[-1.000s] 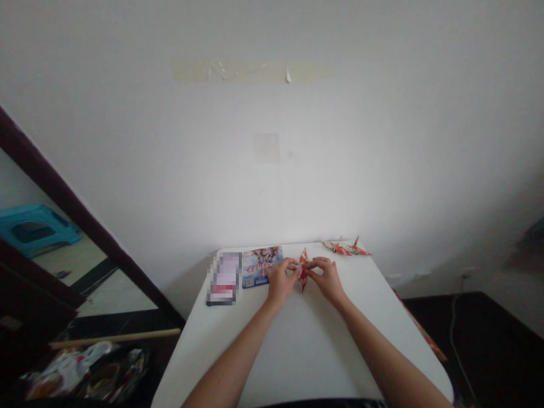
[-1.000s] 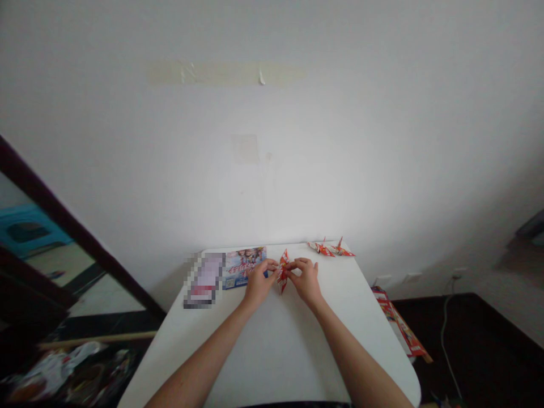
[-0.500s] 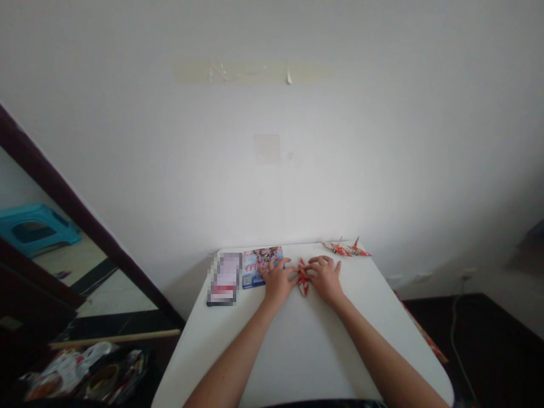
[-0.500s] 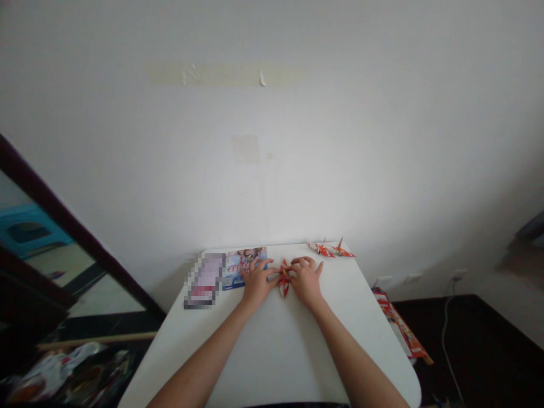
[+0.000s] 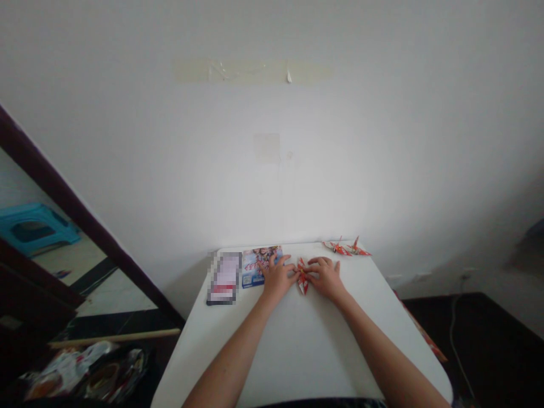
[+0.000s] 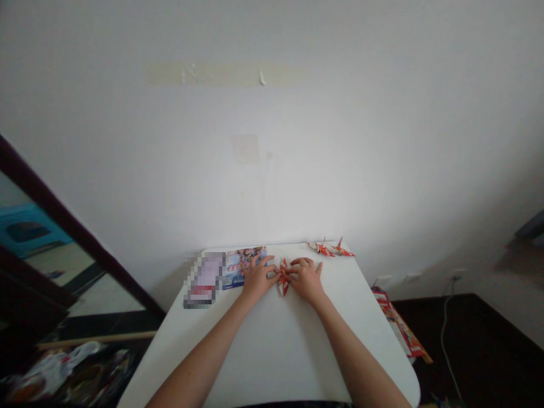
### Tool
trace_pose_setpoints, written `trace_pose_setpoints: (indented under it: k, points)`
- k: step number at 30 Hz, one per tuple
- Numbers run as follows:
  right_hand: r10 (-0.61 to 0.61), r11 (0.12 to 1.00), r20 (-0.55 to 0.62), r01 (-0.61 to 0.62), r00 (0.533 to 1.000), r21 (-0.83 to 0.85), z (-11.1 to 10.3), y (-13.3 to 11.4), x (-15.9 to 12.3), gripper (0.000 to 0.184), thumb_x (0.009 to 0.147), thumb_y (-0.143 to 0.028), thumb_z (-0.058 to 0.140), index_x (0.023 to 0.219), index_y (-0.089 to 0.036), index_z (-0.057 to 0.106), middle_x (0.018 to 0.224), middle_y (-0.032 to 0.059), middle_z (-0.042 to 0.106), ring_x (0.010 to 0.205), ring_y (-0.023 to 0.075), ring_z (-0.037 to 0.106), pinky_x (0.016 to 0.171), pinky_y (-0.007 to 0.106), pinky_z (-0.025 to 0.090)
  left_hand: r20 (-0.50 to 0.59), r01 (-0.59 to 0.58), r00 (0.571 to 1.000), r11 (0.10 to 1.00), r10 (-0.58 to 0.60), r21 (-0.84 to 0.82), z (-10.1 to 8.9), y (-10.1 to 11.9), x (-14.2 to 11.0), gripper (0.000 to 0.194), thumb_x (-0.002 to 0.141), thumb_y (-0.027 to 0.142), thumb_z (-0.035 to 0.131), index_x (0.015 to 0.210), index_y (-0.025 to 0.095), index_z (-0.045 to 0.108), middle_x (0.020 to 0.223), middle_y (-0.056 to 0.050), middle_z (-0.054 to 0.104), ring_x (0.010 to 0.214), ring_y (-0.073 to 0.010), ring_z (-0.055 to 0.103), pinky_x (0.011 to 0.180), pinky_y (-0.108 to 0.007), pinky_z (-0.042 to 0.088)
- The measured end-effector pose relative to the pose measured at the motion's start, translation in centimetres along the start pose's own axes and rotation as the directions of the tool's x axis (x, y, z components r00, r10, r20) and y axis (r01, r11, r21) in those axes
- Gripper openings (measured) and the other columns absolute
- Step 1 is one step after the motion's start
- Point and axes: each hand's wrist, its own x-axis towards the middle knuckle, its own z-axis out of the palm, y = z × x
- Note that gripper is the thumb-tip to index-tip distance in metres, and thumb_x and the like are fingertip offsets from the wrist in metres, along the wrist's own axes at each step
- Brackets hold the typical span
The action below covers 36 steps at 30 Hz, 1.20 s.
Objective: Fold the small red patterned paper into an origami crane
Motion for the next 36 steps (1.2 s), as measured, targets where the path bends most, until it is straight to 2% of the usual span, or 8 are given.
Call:
trace_pose_setpoints:
  k: [5, 8, 13, 18, 23, 29, 32, 36]
  points:
    - [-0.041, 0.997, 0.023, 0.042, 0.999, -0.065, -0.1, 0.1, -0.3, 0.028, 0.095, -0.038, 0.058, 0.116, -0.050, 0.072, 0.138, 0.0045, 0.059, 0.139, 0.0365, 0.038, 0.110, 0.084, 0.005, -0.004, -0.088, 0.996, 0.996, 0.088, 0.012, -0.3, 0.3, -0.3, 0.008, 0.080, 0.035, 0.077, 0.088, 0.034, 0.078, 0.124, -0.002, 0.071, 0.138, -0.0363, 0.042, 0.120, -0.073, -0.004]
    - [-0.058, 0.994, 0.030, 0.061, 0.998, -0.087, 0.2, 0.3, -0.2, 0.031, 0.095, -0.037, 0.059, 0.120, -0.051, 0.070, 0.140, 0.0044, 0.058, 0.140, 0.0363, 0.037, 0.110, 0.083, 0.005, 0.019, -0.114, 0.993, 0.993, 0.114, -0.008, -0.6, 0.2, -0.3, 0.008, 0.082, 0.034, 0.077, 0.090, 0.035, 0.078, 0.121, -0.002, 0.073, 0.137, -0.0355, 0.044, 0.119, -0.072, -0.008]
    - [-0.041, 0.997, -0.045, 0.038, 0.998, -0.071, 0.4, 0.9, 0.1, 0.034, 0.091, -0.032, 0.064, 0.123, -0.042, 0.070, 0.135, 0.0070, 0.062, 0.133, 0.0343, 0.045, 0.113, 0.078, 0.013, 0.029, -0.099, 0.995, 0.995, 0.099, -0.020, -0.9, 0.0, -0.2, 0.020, 0.083, 0.034, 0.076, 0.102, 0.039, 0.077, 0.116, -0.001, 0.076, 0.133, -0.0351, 0.048, 0.117, -0.074, -0.013]
    - [-0.046, 0.998, -0.125, 0.040, 0.991, -0.044, 0.1, 1.2, 0.1, 0.023, 0.090, -0.038, 0.065, 0.111, -0.033, 0.075, 0.124, 0.0073, 0.066, 0.126, 0.0302, 0.051, 0.114, 0.073, 0.021, -0.008, -0.114, 0.993, 0.988, 0.116, 0.103, -1.3, 0.7, -0.2, 0.016, 0.085, 0.043, 0.073, 0.098, 0.036, 0.079, 0.106, -0.003, 0.076, 0.128, -0.0354, 0.051, 0.116, -0.076, -0.013]
    - [-0.085, 0.992, -0.112, 0.073, 0.990, -0.101, 0.1, 0.3, -0.4, 0.018, 0.093, -0.036, 0.061, 0.103, -0.033, 0.076, 0.124, 0.0060, 0.065, 0.128, 0.0288, 0.049, 0.116, 0.073, 0.015, -0.026, -0.121, 0.991, 0.968, 0.130, 0.220, -1.5, 1.1, -0.5, 0.022, 0.090, 0.047, 0.066, 0.090, 0.029, 0.078, 0.102, -0.005, 0.073, 0.123, -0.0336, 0.053, 0.116, -0.078, -0.009]
    - [0.002, 0.978, -0.063, -0.015, 0.998, -0.206, -0.1, -0.4, -0.3, 0.027, 0.097, -0.030, 0.055, 0.116, -0.036, 0.073, 0.128, 0.0073, 0.063, 0.130, 0.0294, 0.045, 0.117, 0.072, 0.015, 0.027, -0.097, 0.995, 0.981, 0.094, 0.168, -1.4, 0.2, -0.5, 0.014, 0.092, 0.039, 0.066, 0.093, 0.031, 0.077, 0.108, -0.001, 0.073, 0.121, -0.0313, 0.054, 0.113, -0.082, -0.001]
    - [0.059, 0.960, -0.109, -0.087, 0.992, -0.268, -0.3, -0.3, -0.1, 0.031, 0.097, -0.030, 0.053, 0.124, -0.034, 0.069, 0.132, 0.0083, 0.061, 0.131, 0.0301, 0.045, 0.118, 0.070, 0.014, 0.054, -0.094, 0.995, 0.990, 0.088, 0.106, -1.4, 0.1, -0.7, 0.012, 0.091, 0.036, 0.067, 0.092, 0.031, 0.078, 0.108, -0.001, 0.074, 0.118, -0.0286, 0.055, 0.115, -0.079, -0.002]
    - [0.117, 0.929, -0.186, -0.174, 0.976, -0.327, -0.3, 0.1, 0.1, 0.037, 0.098, -0.034, 0.053, 0.132, -0.028, 0.062, 0.135, 0.0110, 0.059, 0.132, 0.0329, 0.044, 0.118, 0.069, 0.014, 0.118, -0.150, 0.982, 0.989, 0.147, 0.011, -1.4, 0.6, -0.9, 0.013, 0.090, 0.038, 0.068, 0.092, 0.031, 0.080, 0.101, -0.002, 0.077, 0.116, -0.0266, 0.056, 0.119, -0.072, -0.002]
